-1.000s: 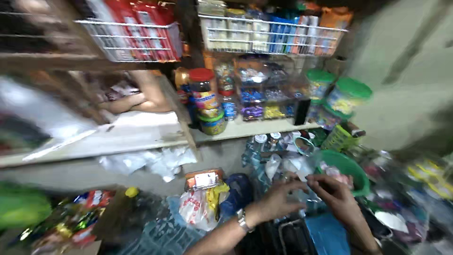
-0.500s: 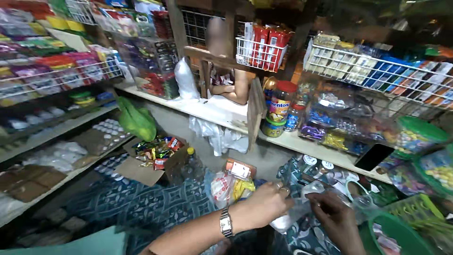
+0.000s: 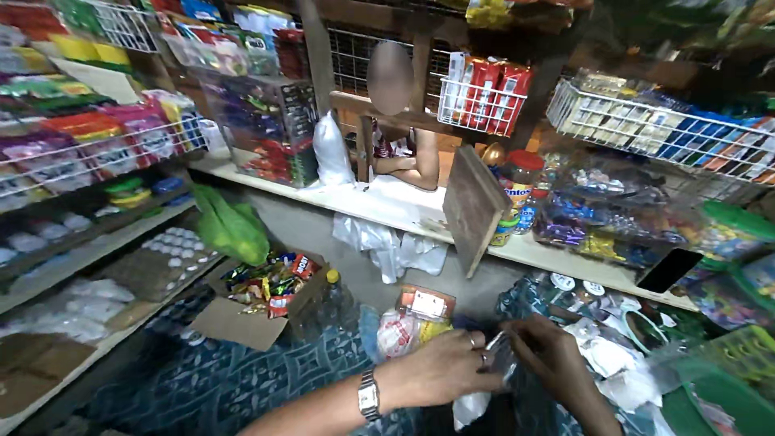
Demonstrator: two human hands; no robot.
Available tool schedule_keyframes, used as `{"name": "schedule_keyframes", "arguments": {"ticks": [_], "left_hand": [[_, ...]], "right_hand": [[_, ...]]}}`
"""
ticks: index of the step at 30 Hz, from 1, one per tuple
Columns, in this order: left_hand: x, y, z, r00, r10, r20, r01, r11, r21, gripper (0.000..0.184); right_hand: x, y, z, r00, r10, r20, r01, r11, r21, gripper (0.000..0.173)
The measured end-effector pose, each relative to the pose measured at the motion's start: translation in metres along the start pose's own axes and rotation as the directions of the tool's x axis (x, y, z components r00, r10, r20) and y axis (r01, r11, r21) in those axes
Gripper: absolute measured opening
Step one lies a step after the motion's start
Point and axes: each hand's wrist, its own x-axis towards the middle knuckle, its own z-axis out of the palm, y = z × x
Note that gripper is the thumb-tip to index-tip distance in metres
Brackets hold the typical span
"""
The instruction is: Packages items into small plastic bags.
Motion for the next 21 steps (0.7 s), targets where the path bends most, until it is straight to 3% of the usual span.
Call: {"name": "schedule_keyframes", "arguments": {"ticks": [4,7,9,12,14,15,16,17,18,19,21], "left_hand": [[-0.039,-0.026,-0.031,0.990,0.010,-0.140,0.015,0.984,0.176,0.017],[-0.055,-0.038,-0.042,0.974,0.021,-0.224,-0.023,1.000,-0.003,0.013],[-0.064,-0.044,-0.043,0.970,-0.033,-0.240,-0.003,0.989,-0.148,0.021],[-0.071,-0.053,-0.041,0.959,-0.084,-0.269,0.022,0.974,-0.226,0.014],[-0.072,-0.060,-0.040,0.931,-0.111,-0.347,0.003,0.955,-0.296,0.012],[-0.072,-0.064,-0.042,0.913,-0.125,-0.387,-0.010,0.944,-0.328,0.011],[-0.073,-0.067,-0.046,0.897,-0.148,-0.416,-0.016,0.931,-0.365,0.009],[-0.073,-0.069,-0.050,0.886,-0.177,-0.429,-0.018,0.910,-0.413,0.008],[-0.071,-0.071,-0.052,0.881,-0.208,-0.424,-0.016,0.884,-0.468,0.008],[-0.067,-0.070,-0.052,0.885,-0.226,-0.406,-0.015,0.860,-0.511,0.008],[-0.060,-0.070,-0.051,0.913,-0.199,-0.356,-0.010,0.862,-0.508,0.008]], "right_hand": [[0.009,-0.027,0.014,0.996,-0.089,0.015,0.090,0.991,-0.101,0.021],[0.016,-0.046,0.031,0.992,-0.121,-0.020,0.117,0.980,-0.161,0.020],[0.023,-0.057,0.049,0.992,-0.117,-0.054,0.108,0.983,-0.146,0.021],[0.030,-0.065,0.069,0.995,-0.081,-0.059,0.084,0.996,0.042,0.022],[0.030,-0.059,0.069,0.999,-0.016,0.029,0.004,0.924,0.381,0.024],[0.029,-0.049,0.070,0.995,-0.008,0.096,-0.045,0.842,0.537,0.033],[0.028,-0.038,0.076,0.987,-0.025,0.159,-0.080,0.780,0.621,0.056],[0.027,-0.028,0.086,0.977,-0.054,0.206,-0.092,0.764,0.638,0.082],[0.025,-0.024,0.099,0.968,-0.070,0.243,-0.101,0.774,0.625,0.096],[0.020,-0.026,0.112,0.960,-0.057,0.275,-0.131,0.774,0.619,0.092],[0.015,-0.045,0.136,0.942,0.010,0.337,-0.222,0.771,0.597,0.056]]}}
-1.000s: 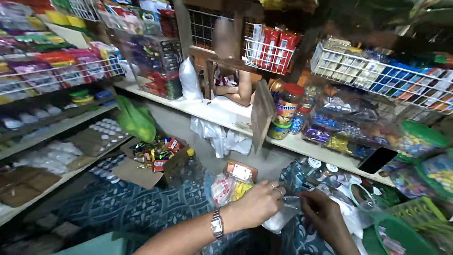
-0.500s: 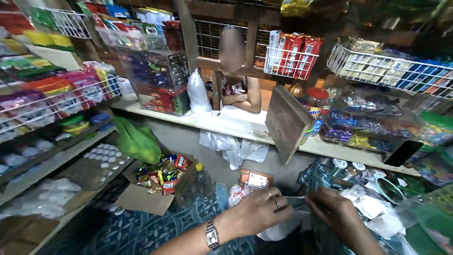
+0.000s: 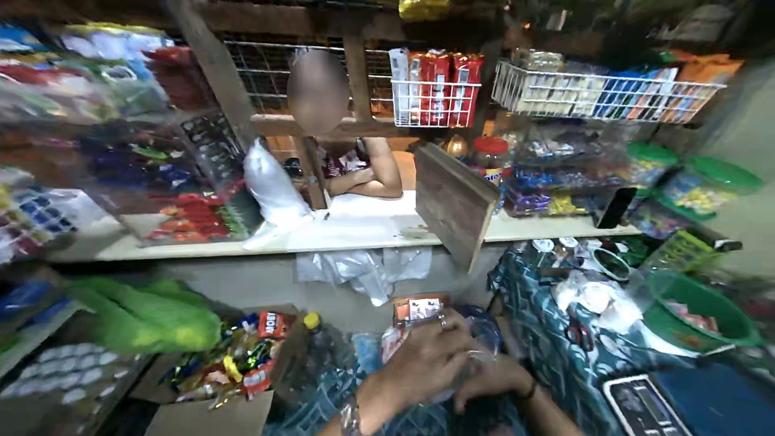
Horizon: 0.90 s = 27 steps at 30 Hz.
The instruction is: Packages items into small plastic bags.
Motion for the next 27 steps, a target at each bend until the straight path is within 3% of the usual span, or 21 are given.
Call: {"name": "schedule_keyframes", "arguments": {"ticks": [2,5,6,7,8,9,11,13,16,20,24,27], "left_hand": [[0.003,-0.004,0.002,1.000,0.009,0.019,-0.010,0.998,0.061,0.009],[-0.005,-0.020,-0.011,0.990,-0.132,-0.040,0.128,0.987,-0.094,0.018],[-0.012,-0.029,-0.019,0.979,-0.203,0.032,0.205,0.959,-0.194,0.041],[-0.022,-0.039,-0.027,0.947,-0.271,0.171,0.310,0.913,-0.265,0.075],[-0.034,-0.045,-0.029,0.884,-0.351,0.308,0.442,0.843,-0.308,0.102],[-0.046,-0.045,-0.025,0.811,-0.435,0.391,0.561,0.768,-0.310,0.106],[-0.069,-0.038,-0.005,0.714,-0.525,0.463,0.682,0.670,-0.293,0.074],[-0.079,-0.030,0.018,0.715,-0.556,0.424,0.690,0.657,-0.303,0.053],[-0.089,-0.027,0.039,0.776,-0.562,0.287,0.631,0.691,-0.353,0.050],[-0.092,-0.019,0.040,0.849,-0.513,0.125,0.528,0.811,-0.253,0.046],[-0.087,-0.006,0.029,0.763,-0.628,0.151,0.644,0.722,-0.252,0.048],[-0.092,-0.007,0.035,0.759,-0.639,0.129,0.651,0.735,-0.189,0.041]], "right_hand": [[0.009,-0.008,0.020,0.997,0.053,-0.061,-0.058,0.995,-0.077,0.027],[0.026,-0.005,0.024,1.000,0.017,-0.008,-0.017,0.999,0.033,0.029],[0.029,-0.002,0.022,1.000,-0.010,0.023,0.007,0.992,0.122,0.037],[0.032,0.003,0.020,0.999,-0.032,0.036,0.024,0.976,0.217,0.047],[0.035,0.004,0.019,0.998,-0.047,0.029,0.036,0.956,0.292,0.050],[0.037,0.002,0.018,0.999,-0.041,0.009,0.035,0.935,0.352,0.050],[0.042,-0.005,0.020,1.000,-0.016,-0.022,0.023,0.915,0.404,0.049],[0.047,-0.015,0.024,0.999,0.031,-0.038,-0.016,0.941,0.337,0.046],[0.048,-0.026,0.036,0.997,0.062,-0.041,-0.055,0.986,0.160,0.036],[0.046,-0.030,0.050,0.992,0.054,-0.115,-0.052,0.998,0.026,0.026],[0.043,-0.025,0.061,0.989,0.031,-0.145,-0.035,0.999,-0.025,0.023],[0.041,-0.025,0.067,0.980,0.055,-0.193,-0.054,0.998,0.008,0.021]]}}
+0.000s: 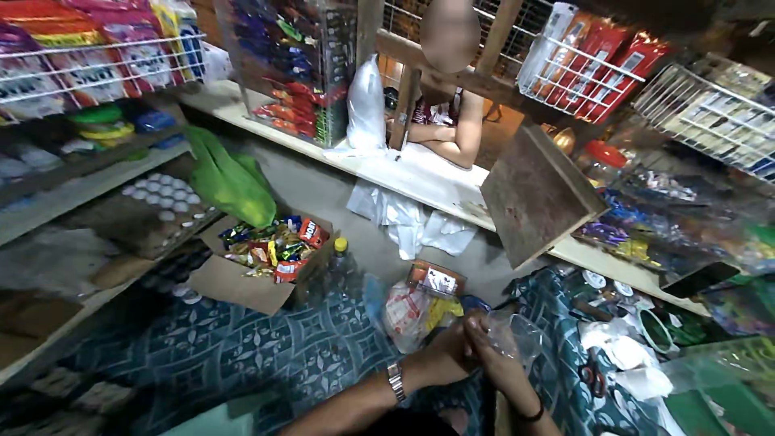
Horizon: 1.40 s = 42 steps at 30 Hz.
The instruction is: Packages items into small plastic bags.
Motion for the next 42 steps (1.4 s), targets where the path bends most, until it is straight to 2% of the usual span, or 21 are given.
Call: {"name": "schedule_keyframes", "arguments": {"ticks": [4,7,8,10,11,14,15,17,20,23,24,27,29,31,33,35,37,39,42], "left_hand": [[-0.006,-0.017,0.015,0.993,0.059,-0.099,-0.048,0.993,0.108,0.033],[-0.007,-0.023,0.019,0.992,0.053,-0.112,-0.041,0.994,0.102,0.028],[-0.008,-0.025,0.019,0.992,0.056,-0.112,-0.045,0.994,0.103,0.027],[-0.009,-0.030,0.018,0.991,0.057,-0.119,-0.045,0.994,0.102,0.024],[-0.010,-0.032,0.018,0.993,0.045,-0.109,-0.034,0.994,0.102,0.024],[-0.011,-0.030,0.018,0.999,-0.028,-0.046,0.032,0.995,0.093,0.032],[-0.012,-0.025,0.016,0.998,-0.062,-0.008,0.062,0.994,0.095,0.038],[-0.014,-0.016,0.014,0.993,-0.105,0.047,0.101,0.991,0.092,0.044],[-0.011,-0.005,0.010,0.973,-0.199,0.119,0.196,0.980,0.039,0.040],[-0.015,-0.006,0.021,0.999,0.005,-0.044,-0.004,0.999,0.035,0.034],[-0.017,-0.007,0.026,0.994,0.057,-0.090,-0.052,0.997,0.052,0.033],[-0.019,0.004,0.033,0.992,-0.002,-0.124,0.014,0.995,0.098,0.034],[-0.018,0.005,0.035,0.987,-0.047,-0.153,0.051,0.998,0.023,0.035],[-0.013,-0.012,0.041,0.976,-0.030,-0.216,0.016,0.998,-0.065,0.033],[-0.009,-0.027,0.043,0.968,0.083,-0.238,-0.078,0.996,0.032,0.029],[-0.008,-0.026,0.035,0.985,0.114,-0.131,-0.088,0.977,0.195,0.031],[-0.004,-0.023,0.023,0.992,0.123,-0.014,-0.114,0.956,0.269,0.025],[0.001,-0.016,0.005,0.986,0.123,0.113,-0.149,0.955,0.255,0.024],[0.009,0.001,-0.024,0.943,0.134,0.304,-0.205,0.955,0.213,0.029]], "right_hand": [[-0.007,0.004,0.004,0.997,0.053,-0.052,-0.051,0.998,0.044,0.022],[-0.010,0.013,0.001,0.998,-0.026,-0.049,0.029,0.997,0.066,0.014],[-0.010,0.019,-0.004,0.997,-0.075,-0.011,0.076,0.995,0.067,0.018],[-0.010,0.033,-0.020,0.984,-0.135,0.119,0.132,0.991,0.026,0.053],[-0.010,0.037,-0.026,0.973,-0.133,0.188,0.138,0.990,-0.013,0.061],[-0.014,0.038,-0.028,0.954,-0.132,0.267,0.160,0.984,-0.083,0.039],[-0.017,0.033,-0.026,0.961,-0.131,0.245,0.154,0.985,-0.077,0.038],[-0.024,0.020,-0.023,0.985,-0.038,0.166,0.051,0.996,-0.071,0.038],[-0.028,0.014,-0.016,0.997,0.051,0.062,-0.050,0.999,-0.017,0.041],[-0.025,0.024,-0.009,0.991,-0.085,0.103,0.070,0.987,0.142,0.043],[-0.024,0.026,-0.008,0.986,-0.121,0.112,0.105,0.984,0.143,0.042],[-0.023,0.028,-0.010,0.974,-0.212,0.078,0.212,0.977,0.014,0.037],[-0.023,0.027,-0.020,0.959,-0.250,0.133,0.268,0.952,-0.150,0.032],[-0.028,0.021,-0.032,0.968,-0.201,0.151,0.242,0.905,-0.348,0.034],[-0.034,0.022,-0.042,0.977,-0.162,0.137,0.203,0.905,-0.375,0.023],[-0.041,0.024,-0.054,0.978,-0.163,0.128,0.196,0.930,-0.311,0.015],[-0.048,0.018,-0.065,0.993,-0.102,0.060,0.115,0.951,-0.287,0.014],[-0.055,0.012,-0.077,0.999,-0.041,-0.016,0.036,0.968,-0.250,0.015],[-0.063,0.014,-0.091,0.995,-0.006,-0.099,-0.002,0.997,-0.079,0.014]]}}
